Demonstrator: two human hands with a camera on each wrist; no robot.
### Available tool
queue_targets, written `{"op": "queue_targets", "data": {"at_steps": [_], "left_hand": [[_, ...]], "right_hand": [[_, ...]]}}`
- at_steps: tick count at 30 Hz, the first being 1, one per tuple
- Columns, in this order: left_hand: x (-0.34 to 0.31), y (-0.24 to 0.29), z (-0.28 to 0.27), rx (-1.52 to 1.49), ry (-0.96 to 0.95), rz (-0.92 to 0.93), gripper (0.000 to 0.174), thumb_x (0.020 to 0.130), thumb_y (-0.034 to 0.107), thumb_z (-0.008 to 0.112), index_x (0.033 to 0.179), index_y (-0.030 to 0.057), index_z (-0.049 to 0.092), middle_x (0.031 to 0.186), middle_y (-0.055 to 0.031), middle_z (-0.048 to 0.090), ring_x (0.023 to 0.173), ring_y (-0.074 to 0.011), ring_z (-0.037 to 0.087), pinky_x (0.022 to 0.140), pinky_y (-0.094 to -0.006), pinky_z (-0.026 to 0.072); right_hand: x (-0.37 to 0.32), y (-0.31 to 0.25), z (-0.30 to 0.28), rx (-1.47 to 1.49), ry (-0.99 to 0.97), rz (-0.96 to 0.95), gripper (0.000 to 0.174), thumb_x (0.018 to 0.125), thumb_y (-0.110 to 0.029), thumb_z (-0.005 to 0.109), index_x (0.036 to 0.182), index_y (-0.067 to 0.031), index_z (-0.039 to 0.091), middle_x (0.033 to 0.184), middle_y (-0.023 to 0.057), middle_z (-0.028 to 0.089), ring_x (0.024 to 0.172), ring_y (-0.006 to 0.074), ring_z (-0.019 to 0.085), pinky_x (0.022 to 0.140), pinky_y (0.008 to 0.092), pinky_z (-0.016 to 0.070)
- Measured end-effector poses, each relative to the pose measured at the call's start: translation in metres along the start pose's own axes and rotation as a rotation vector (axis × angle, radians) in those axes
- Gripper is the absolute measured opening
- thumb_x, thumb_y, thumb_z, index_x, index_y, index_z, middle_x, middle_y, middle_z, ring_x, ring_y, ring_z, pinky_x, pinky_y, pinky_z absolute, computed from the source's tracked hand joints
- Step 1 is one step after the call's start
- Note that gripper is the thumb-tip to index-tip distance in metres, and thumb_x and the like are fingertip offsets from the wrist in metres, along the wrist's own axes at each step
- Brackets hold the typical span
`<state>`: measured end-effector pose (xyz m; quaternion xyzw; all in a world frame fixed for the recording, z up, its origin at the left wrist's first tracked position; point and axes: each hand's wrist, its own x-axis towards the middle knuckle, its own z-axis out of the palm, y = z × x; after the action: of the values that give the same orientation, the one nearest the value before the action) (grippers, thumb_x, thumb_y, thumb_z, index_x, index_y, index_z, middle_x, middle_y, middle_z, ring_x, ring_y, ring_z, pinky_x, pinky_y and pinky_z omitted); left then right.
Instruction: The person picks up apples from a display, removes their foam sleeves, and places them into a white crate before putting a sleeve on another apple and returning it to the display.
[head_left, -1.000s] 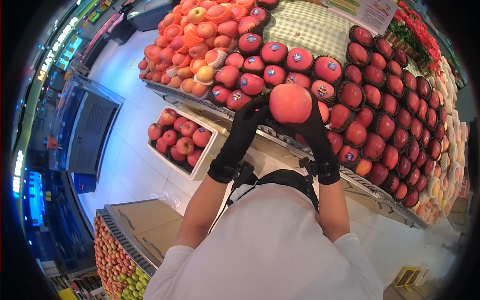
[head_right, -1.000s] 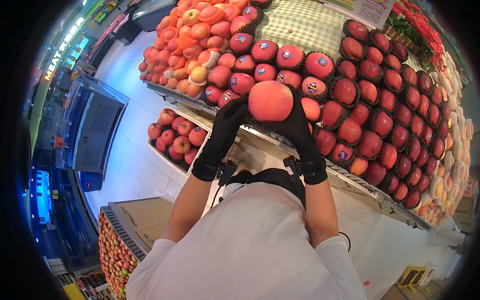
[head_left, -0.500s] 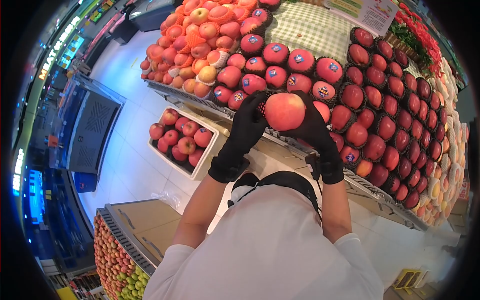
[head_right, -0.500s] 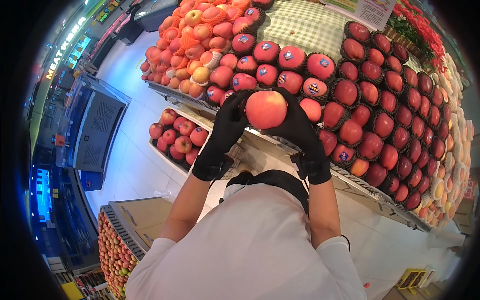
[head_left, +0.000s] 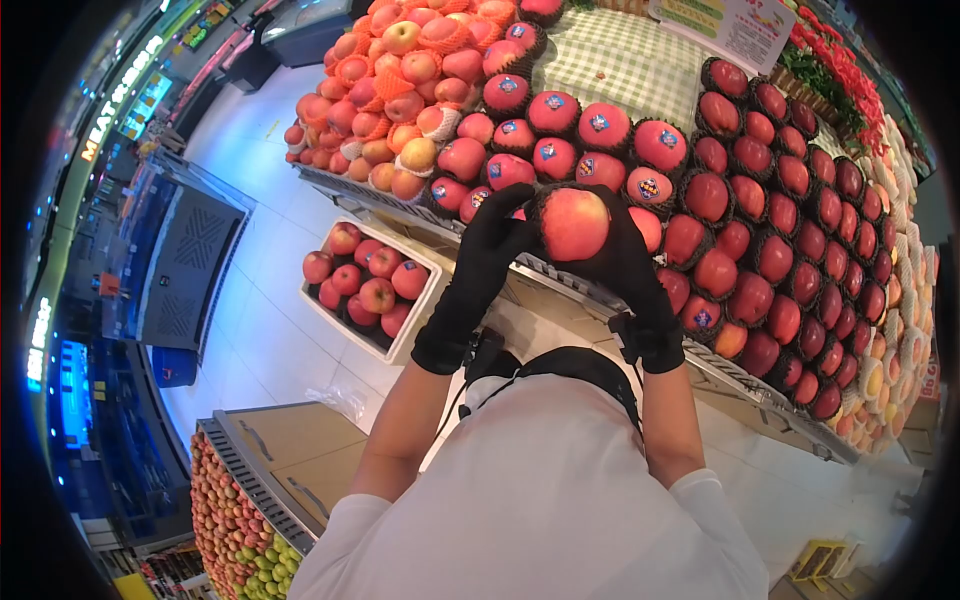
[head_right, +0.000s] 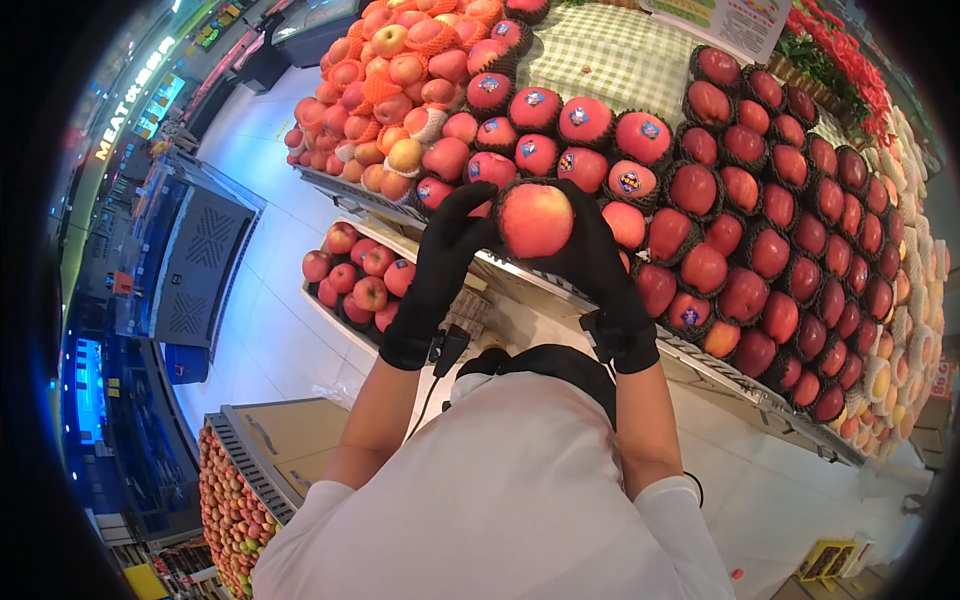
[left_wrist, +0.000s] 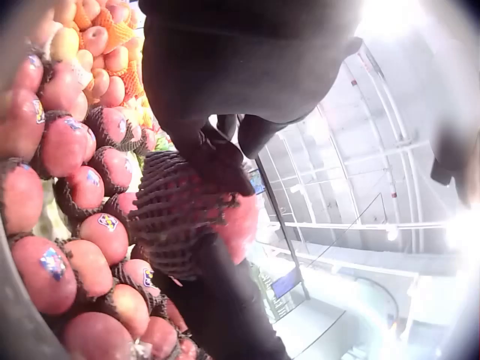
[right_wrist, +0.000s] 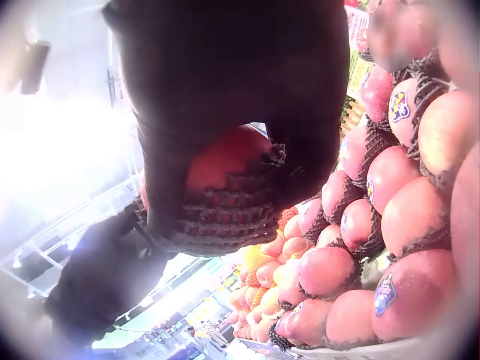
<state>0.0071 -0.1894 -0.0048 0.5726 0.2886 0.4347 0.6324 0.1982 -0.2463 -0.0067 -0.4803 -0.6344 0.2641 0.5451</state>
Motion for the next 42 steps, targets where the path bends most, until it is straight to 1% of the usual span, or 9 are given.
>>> {"op": "queue_targets", "data": {"at_steps": [6,9,12,23,26,29,30,36,42], "left_hand": [[0.004,-0.012,0.000,0.110,0.167,0.012,0.038,0.088,0.005,0.066,0.124,-0.0009,0.055,0.109,-0.0036,0.060,0.089,-0.0096,0.057,0.079,-0.0270,0.0502],[0.005,-0.029,-0.013,-0.062,0.001,-0.247,0.032,0.090,0.009,0.065,0.120,-0.0013,0.057,0.102,-0.0030,0.061,0.090,-0.0103,0.057,0.083,-0.0281,0.0492],[0.003,-0.020,-0.005,0.039,0.068,-0.131,0.030,0.090,0.010,0.065,0.117,-0.0012,0.060,0.100,-0.0038,0.063,0.092,-0.0118,0.058,0.086,-0.0294,0.0484],[0.001,-0.039,-0.001,0.091,-0.005,0.001,0.063,0.084,0.013,0.072,0.138,0.0012,0.042,0.131,-0.0103,0.053,0.120,-0.0204,0.051,0.102,-0.0352,0.0438],[0.000,-0.039,-0.003,-0.170,-0.026,-0.106,0.066,0.086,0.021,0.071,0.141,0.0013,0.039,0.134,-0.0124,0.050,0.123,-0.0220,0.051,0.104,-0.0368,0.0436],[0.000,-0.052,-0.008,-0.613,-0.043,-0.230,0.070,0.089,0.033,0.068,0.143,0.0010,0.037,0.136,-0.0144,0.049,0.125,-0.0241,0.050,0.105,-0.0387,0.0434],[0.001,-0.058,-0.010,-0.768,-0.051,-0.272,0.072,0.090,0.037,0.067,0.143,0.0009,0.036,0.137,-0.0150,0.048,0.126,-0.0248,0.050,0.105,-0.0393,0.0434],[0.002,-0.065,-0.015,-0.460,-0.062,-0.239,0.080,0.090,0.046,0.066,0.146,0.0019,0.030,0.141,-0.0139,0.045,0.128,-0.0266,0.049,0.108,-0.0417,0.0415],[-0.001,-0.047,-0.001,-0.399,-0.098,-0.015,0.078,0.082,0.028,0.076,0.145,0.0043,0.035,0.138,-0.0098,0.048,0.128,-0.0238,0.048,0.108,-0.0393,0.0413]], "right_hand": [[0.000,-0.014,0.001,0.144,0.063,0.031,0.072,0.064,-0.009,0.088,0.128,-0.0059,0.054,0.124,0.0085,0.061,0.114,0.0202,0.058,0.100,0.0373,0.0469],[0.002,-0.021,0.000,0.110,0.050,-0.005,0.073,0.064,-0.010,0.089,0.127,-0.0058,0.054,0.124,0.0085,0.060,0.114,0.0202,0.058,0.100,0.0375,0.0470],[0.002,-0.015,0.001,0.072,0.057,-0.029,0.073,0.064,-0.011,0.089,0.128,-0.0057,0.054,0.124,0.0092,0.060,0.114,0.0210,0.058,0.099,0.0376,0.0472],[0.001,-0.007,0.005,-0.253,0.046,-0.198,0.079,0.064,-0.014,0.089,0.133,-0.0074,0.051,0.126,0.0115,0.056,0.124,0.0289,0.049,0.099,0.0416,0.0461],[0.000,-0.003,0.005,-0.103,0.060,-0.175,0.077,0.067,-0.013,0.088,0.134,-0.0081,0.050,0.122,0.0111,0.058,0.113,0.0255,0.057,0.093,0.0379,0.0503],[-0.008,0.005,-0.008,0.174,-0.041,0.282,0.068,0.073,-0.014,0.085,0.132,-0.0077,0.051,0.117,0.0095,0.059,0.097,0.0180,0.062,0.080,0.0319,0.0537],[-0.007,0.009,-0.006,0.184,0.021,0.255,0.063,0.076,-0.014,0.082,0.130,-0.0069,0.052,0.113,0.0086,0.060,0.092,0.0159,0.062,0.076,0.0304,0.0533],[-0.005,0.019,-0.005,0.295,0.160,0.473,0.036,0.090,-0.016,0.069,0.121,-0.0018,0.057,0.091,0.0050,0.065,0.077,0.0112,0.062,0.066,0.0270,0.0519],[-0.009,0.032,0.003,0.228,0.254,0.346,0.029,0.091,-0.011,0.064,0.118,0.0000,0.060,0.091,0.0056,0.066,0.077,0.0101,0.062,0.069,0.0255,0.0516]]}}
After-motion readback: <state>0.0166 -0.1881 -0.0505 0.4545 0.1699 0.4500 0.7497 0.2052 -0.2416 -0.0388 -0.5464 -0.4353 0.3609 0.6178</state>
